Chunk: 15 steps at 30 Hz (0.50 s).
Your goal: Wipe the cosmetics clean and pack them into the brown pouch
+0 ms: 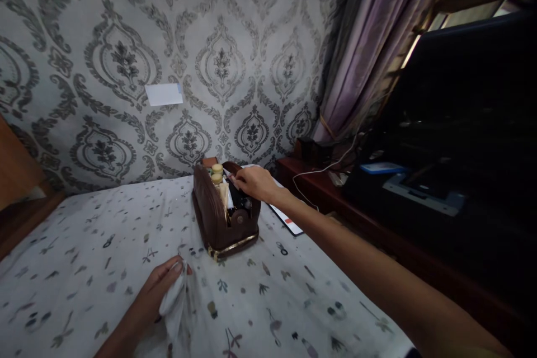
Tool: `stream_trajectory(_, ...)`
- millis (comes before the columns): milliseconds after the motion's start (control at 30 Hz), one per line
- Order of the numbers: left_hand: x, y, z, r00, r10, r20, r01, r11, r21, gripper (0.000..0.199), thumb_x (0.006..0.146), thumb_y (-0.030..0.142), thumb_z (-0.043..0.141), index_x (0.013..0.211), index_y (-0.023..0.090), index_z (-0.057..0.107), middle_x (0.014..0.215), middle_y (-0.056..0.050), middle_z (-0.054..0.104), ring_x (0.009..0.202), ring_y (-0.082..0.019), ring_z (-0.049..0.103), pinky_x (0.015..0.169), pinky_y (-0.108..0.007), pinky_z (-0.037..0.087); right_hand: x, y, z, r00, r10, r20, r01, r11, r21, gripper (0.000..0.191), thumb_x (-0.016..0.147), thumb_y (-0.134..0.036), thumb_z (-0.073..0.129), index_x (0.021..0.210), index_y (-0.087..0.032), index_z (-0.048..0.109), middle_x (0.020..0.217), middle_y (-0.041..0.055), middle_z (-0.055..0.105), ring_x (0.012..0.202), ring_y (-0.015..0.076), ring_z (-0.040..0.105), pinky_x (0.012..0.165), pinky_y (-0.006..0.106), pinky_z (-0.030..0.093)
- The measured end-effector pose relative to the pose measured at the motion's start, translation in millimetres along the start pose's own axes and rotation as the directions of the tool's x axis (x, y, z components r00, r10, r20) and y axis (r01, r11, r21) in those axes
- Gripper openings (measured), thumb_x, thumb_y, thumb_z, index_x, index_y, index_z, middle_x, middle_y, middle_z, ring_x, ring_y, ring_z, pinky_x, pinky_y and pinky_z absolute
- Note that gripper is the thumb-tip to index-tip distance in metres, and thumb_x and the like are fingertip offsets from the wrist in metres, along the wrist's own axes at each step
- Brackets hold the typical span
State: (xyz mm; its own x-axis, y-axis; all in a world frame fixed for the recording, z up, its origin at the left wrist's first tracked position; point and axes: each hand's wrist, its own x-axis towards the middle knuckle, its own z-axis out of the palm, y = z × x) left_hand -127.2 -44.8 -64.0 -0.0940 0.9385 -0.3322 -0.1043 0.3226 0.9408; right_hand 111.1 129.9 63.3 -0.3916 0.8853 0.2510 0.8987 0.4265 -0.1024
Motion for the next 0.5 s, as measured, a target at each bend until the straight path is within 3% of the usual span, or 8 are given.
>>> stream_trajectory(167,-1,4,3.3,0.994,0.035,-0.1,-0.034,0.999,0.014,0.049,0.053,0.062,0.083,0.077,0.022,0.069,0.081,-0.004,0.068,0.089,-0.025,0.061,0.074,-0.028,0.05,1,2,0,1.0,-0.005,-0.014,0.005,0.999,0.033,0.031,0.097,-0.035,0.05,0.09,-0.021,0.077,0.092,0.0096,0.076,0.086,0.0228,0.067,0.066,0.027,0.035)
stream_trajectory(367,-1,6,3.3,0.983,0.174,0.059,-0.177,0.983,0.057,0.047,0.063,0.066,0.076,0.068,0.02,0.068,0.072,-0.003,0.065,0.077,-0.022,0.059,0.072,-0.027,0.049,0,11,6,0.993,-0.021,-0.119,0.042,0.984,0.172,0.026,0.092,-0.027,0.054,0.081,-0.021,0.077,0.081,0.0064,0.075,0.08,0.0213,0.066,0.067,0.028,0.036)
stream_trajectory(500,3,2,-1.4,0.986,0.155,0.068,-0.157,0.987,0.023,0.05,0.063,0.069,0.074,0.072,0.02,0.069,0.065,-0.001,0.062,0.064,-0.019,0.056,0.06,-0.026,0.046,-3,20,22,0.965,0.058,-0.258,0.035,0.94,0.34,0.025,0.091,-0.026,0.052,0.095,-0.02,0.076,0.091,0.0065,0.075,0.082,0.0209,0.066,0.076,0.029,0.041)
